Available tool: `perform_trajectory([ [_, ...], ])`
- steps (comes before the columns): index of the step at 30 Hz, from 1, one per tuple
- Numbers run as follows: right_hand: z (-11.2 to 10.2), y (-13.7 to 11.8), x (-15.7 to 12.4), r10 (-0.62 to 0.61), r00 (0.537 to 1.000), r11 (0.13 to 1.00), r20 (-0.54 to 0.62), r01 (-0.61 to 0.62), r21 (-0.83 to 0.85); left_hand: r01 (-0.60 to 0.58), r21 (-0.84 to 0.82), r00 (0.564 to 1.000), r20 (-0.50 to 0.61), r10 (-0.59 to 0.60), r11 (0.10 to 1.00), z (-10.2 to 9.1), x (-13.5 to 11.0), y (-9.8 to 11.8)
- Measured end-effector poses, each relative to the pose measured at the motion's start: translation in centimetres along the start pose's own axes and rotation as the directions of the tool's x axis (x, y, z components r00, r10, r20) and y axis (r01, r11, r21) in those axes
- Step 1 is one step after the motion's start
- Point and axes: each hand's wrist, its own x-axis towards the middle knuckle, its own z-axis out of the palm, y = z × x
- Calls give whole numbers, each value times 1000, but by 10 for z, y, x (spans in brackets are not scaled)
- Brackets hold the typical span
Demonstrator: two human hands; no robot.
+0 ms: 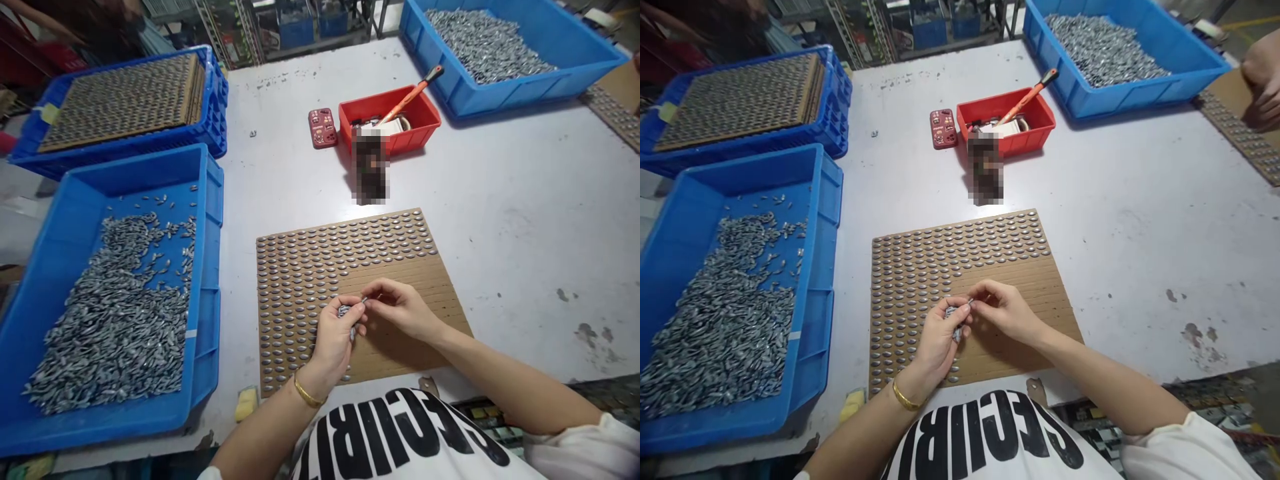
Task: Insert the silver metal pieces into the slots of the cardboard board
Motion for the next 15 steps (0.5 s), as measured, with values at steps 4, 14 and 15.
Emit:
perform_trajectory([
  [4,5,4,0,60,996,993,-70,-53,103,-33,-25,999,-14,32,999,2,0,-1],
  [14,-2,8,-2,-335,941,810,48,314,-495,50,-67,999,5,-50,996,3,2,-5],
  [15,-5,10,1,-348,937,791,40,317,-523,71,-81,997,6,-71,994,2,2,-2],
])
